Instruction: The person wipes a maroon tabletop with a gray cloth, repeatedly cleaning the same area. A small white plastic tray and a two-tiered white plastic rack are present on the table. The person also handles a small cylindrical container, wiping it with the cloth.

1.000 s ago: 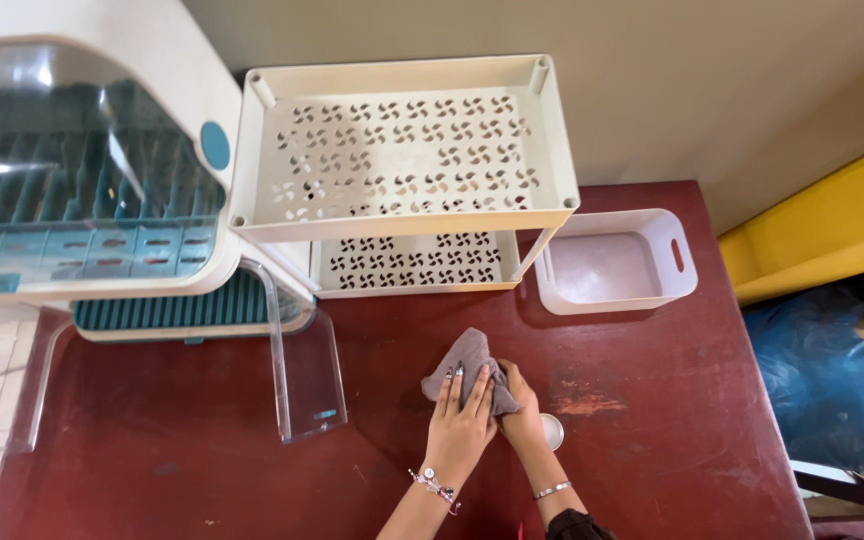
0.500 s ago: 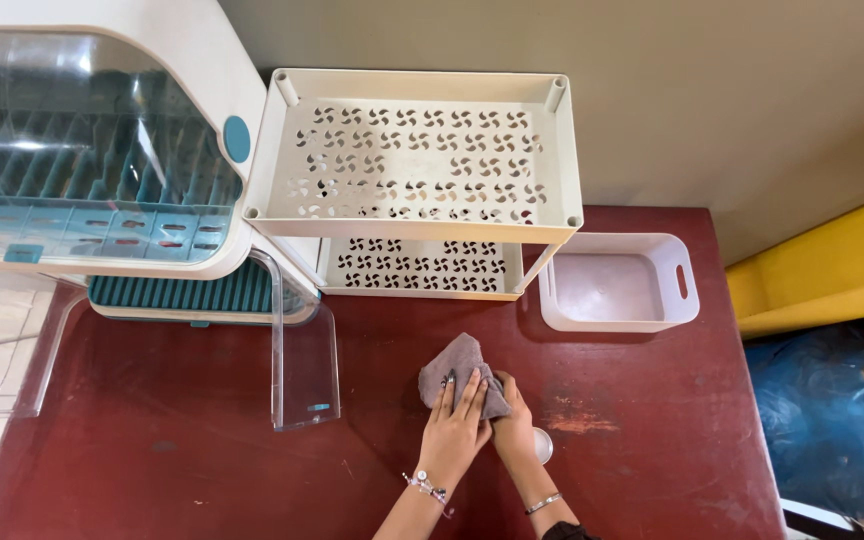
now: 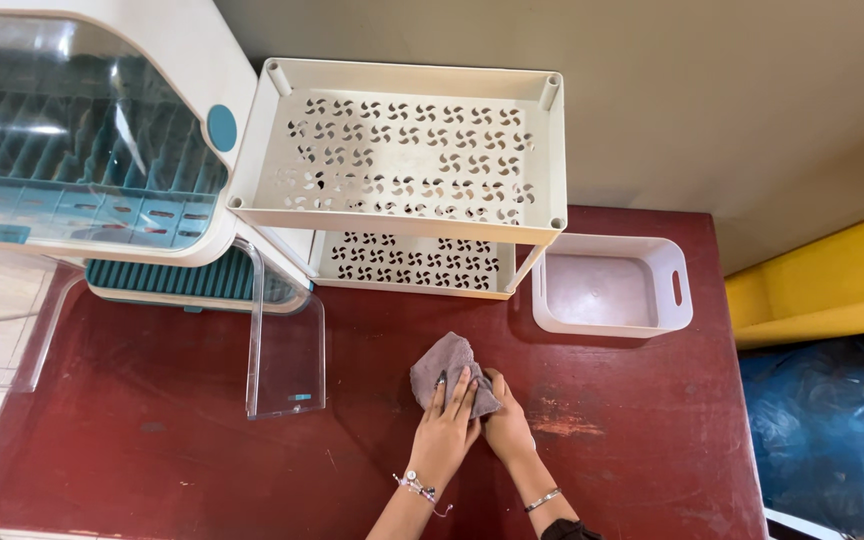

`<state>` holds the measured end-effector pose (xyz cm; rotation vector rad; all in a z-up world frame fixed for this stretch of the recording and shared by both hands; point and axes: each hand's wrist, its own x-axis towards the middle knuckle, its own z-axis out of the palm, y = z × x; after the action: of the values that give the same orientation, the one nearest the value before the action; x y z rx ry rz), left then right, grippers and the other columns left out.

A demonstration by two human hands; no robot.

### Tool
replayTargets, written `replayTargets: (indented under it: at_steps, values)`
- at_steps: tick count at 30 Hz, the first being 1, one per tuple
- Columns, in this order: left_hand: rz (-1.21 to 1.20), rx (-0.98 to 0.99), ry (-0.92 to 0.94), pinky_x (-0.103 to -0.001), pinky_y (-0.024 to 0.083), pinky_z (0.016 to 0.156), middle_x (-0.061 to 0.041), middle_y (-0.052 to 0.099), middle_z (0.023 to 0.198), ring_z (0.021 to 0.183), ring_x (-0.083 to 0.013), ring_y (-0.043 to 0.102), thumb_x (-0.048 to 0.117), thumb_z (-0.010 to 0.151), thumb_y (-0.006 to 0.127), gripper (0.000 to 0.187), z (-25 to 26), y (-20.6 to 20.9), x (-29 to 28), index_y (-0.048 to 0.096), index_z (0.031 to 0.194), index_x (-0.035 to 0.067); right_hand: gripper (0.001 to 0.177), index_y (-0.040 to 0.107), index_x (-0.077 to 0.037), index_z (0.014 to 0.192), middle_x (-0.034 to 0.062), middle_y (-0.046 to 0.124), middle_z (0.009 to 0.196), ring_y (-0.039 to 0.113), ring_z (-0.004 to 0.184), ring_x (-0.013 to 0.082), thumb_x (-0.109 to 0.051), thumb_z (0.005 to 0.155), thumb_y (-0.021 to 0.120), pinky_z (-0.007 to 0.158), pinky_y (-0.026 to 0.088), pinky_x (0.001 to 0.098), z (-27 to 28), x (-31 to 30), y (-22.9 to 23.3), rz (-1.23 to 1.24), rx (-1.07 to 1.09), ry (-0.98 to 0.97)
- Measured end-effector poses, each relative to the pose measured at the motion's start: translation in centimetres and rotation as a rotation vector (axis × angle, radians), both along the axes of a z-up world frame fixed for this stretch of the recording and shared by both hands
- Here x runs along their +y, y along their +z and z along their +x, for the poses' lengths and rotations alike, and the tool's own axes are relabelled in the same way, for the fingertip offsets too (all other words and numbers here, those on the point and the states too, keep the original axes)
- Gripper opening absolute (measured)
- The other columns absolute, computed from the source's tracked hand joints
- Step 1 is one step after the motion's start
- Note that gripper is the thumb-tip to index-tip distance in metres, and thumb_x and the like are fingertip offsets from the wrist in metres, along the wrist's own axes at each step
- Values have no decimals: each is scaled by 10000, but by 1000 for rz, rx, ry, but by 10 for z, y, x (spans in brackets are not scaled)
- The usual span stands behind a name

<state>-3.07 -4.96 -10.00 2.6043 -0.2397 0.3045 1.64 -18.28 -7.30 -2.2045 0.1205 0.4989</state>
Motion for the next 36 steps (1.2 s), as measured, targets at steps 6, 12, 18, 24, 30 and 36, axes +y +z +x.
replayTargets:
  at_steps: [6, 12, 18, 24, 30, 36]
  values:
    - [0, 73, 54, -416, 595, 874, -206, 381, 1601, 1243, -424, 579, 240, 954, 679, 557, -21, -22, -20, 542, 1410, -49, 387, 489, -168, 1343, 97, 647, 1358, 669, 1196, 328, -253, 976, 579, 971, 556, 396, 2, 2, 6, 20, -56, -4]
    - [90, 22, -3, -485, 520, 981, -180, 410, 1575, 1209, -452, 560, 257, 869, 724, 597, -17, -13, -18, 597, 1379, -25, 428, 452, -197, 1405, 106, 610, 1401, 653, 1212, 305, -197, 981, 513, 977, 551, 374, 3, -3, -14, -11, 48, 13]
    - [170, -16, -58, -629, 439, 1013, -78, 386, 1574, 1283, -519, 495, 333, 786, 738, 549, 9, 13, -6, 685, 1265, 70, 484, 469, -148, 1415, 143, 615, 1372, 654, 1201, 324, -125, 943, 574, 953, 564, 370, 1, -7, -29, 26, -182, 49]
    - [339, -59, -16, -613, 506, 896, -161, 349, 1611, 1187, -543, 556, 337, 871, 672, 582, 7, 13, -19, 651, 1334, -14, 491, 502, -133, 1393, 106, 635, 1342, 666, 1184, 296, -105, 914, 610, 938, 562, 356, 2, -8, -18, 67, -181, 9]
    - [628, -110, -30, -486, 576, 814, -375, 432, 1507, 1026, -502, 651, 152, 939, 577, 453, -6, 4, -29, 643, 1307, -103, 458, 528, -182, 1365, 75, 647, 1356, 669, 1196, 268, -154, 919, 630, 951, 556, 364, 2, -1, 2, 85, -55, -56]
    - [526, -84, -5, -476, 585, 740, -361, 459, 1487, 1018, -504, 662, 118, 885, 595, 401, -6, 9, -31, 667, 1216, -96, 495, 529, -185, 1361, 84, 643, 1351, 670, 1195, 269, -191, 884, 661, 952, 562, 369, 3, 5, 7, 93, -28, -85]
